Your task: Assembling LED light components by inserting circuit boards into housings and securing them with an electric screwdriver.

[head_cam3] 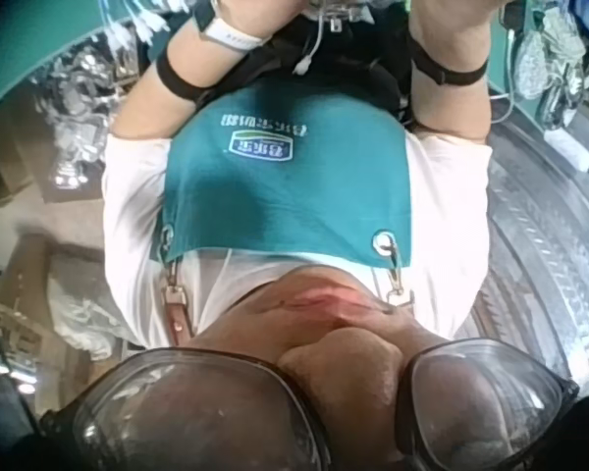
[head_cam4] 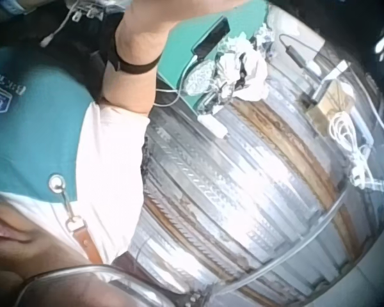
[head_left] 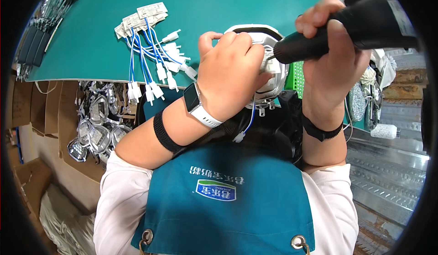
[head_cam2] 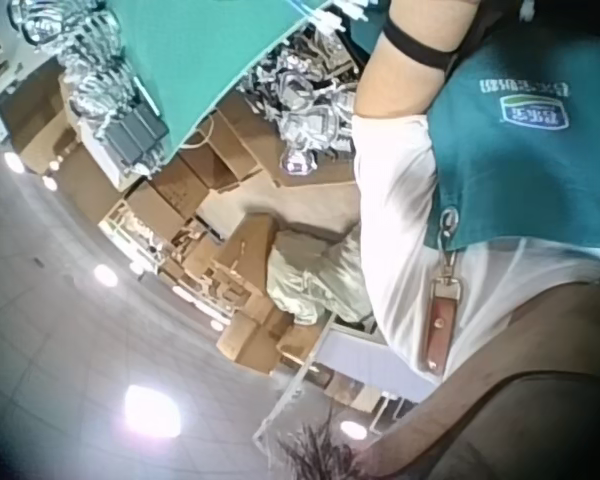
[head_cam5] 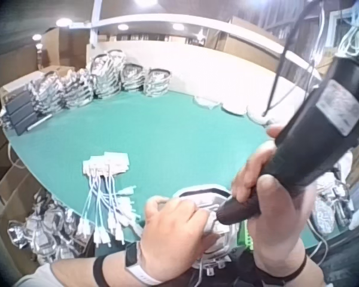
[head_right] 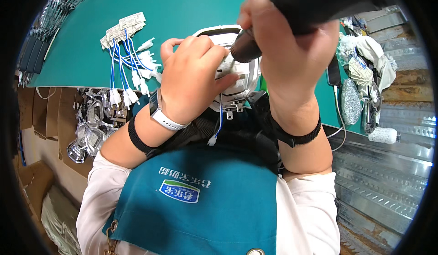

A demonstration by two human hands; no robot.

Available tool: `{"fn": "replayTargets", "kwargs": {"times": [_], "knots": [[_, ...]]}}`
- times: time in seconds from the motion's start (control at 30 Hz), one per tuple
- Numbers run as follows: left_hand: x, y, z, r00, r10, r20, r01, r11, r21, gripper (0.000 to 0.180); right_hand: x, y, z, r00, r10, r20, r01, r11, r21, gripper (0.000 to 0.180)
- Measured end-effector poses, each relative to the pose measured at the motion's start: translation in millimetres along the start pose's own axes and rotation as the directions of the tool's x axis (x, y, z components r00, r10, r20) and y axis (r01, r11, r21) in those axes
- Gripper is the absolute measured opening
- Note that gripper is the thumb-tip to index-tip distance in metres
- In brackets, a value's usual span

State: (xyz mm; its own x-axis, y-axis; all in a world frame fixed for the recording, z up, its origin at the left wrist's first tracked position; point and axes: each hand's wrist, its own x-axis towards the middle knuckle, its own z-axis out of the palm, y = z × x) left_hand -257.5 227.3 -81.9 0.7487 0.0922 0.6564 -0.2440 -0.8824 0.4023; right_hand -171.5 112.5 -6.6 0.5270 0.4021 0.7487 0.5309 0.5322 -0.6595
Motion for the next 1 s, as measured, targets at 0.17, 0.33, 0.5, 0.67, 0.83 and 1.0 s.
{"fn": "replayTargets", "kwargs": {"times": [0.17,0.33,0.5,0.67,0.83,1.0], "knots": [[-0.4,-3.5,-4.2,0.999,-0.007,0.048,0.005,0.999,0.033,0.033,6.0,-38.1,-6.1,0.993,0.054,-0.109,-0.05,0.998,0.039,0.044],[1.4,-2.4,-0.6,0.998,-0.008,0.06,0.008,1.0,0.002,0.036,-21.4,-65.9,-50.7,0.935,-0.056,-0.35,0.06,0.998,0.0,0.041],[1.5,-4.6,-1.6,0.997,-0.018,0.077,0.015,0.999,0.032,0.037,-38.3,-41.5,-61.0,0.862,-0.018,-0.507,-0.076,0.984,-0.163,0.046],[4.1,-6.4,1.0,0.995,-0.012,0.097,0.01,1.0,0.019,0.037,-39.6,-31.8,-59.2,0.871,0.002,-0.492,-0.09,0.984,-0.156,0.049],[3.5,-4.5,0.2,0.996,-0.012,0.093,0.01,1.0,0.02,0.038,-41.0,-25.9,-58.3,0.896,0.038,-0.443,-0.109,0.985,-0.136,0.049],[4.3,-5.9,-0.2,0.994,-0.005,0.107,0.004,1.0,0.004,0.038,-33.6,-20.2,-67.7,0.944,0.053,-0.325,-0.085,0.993,-0.083,0.049]]}}
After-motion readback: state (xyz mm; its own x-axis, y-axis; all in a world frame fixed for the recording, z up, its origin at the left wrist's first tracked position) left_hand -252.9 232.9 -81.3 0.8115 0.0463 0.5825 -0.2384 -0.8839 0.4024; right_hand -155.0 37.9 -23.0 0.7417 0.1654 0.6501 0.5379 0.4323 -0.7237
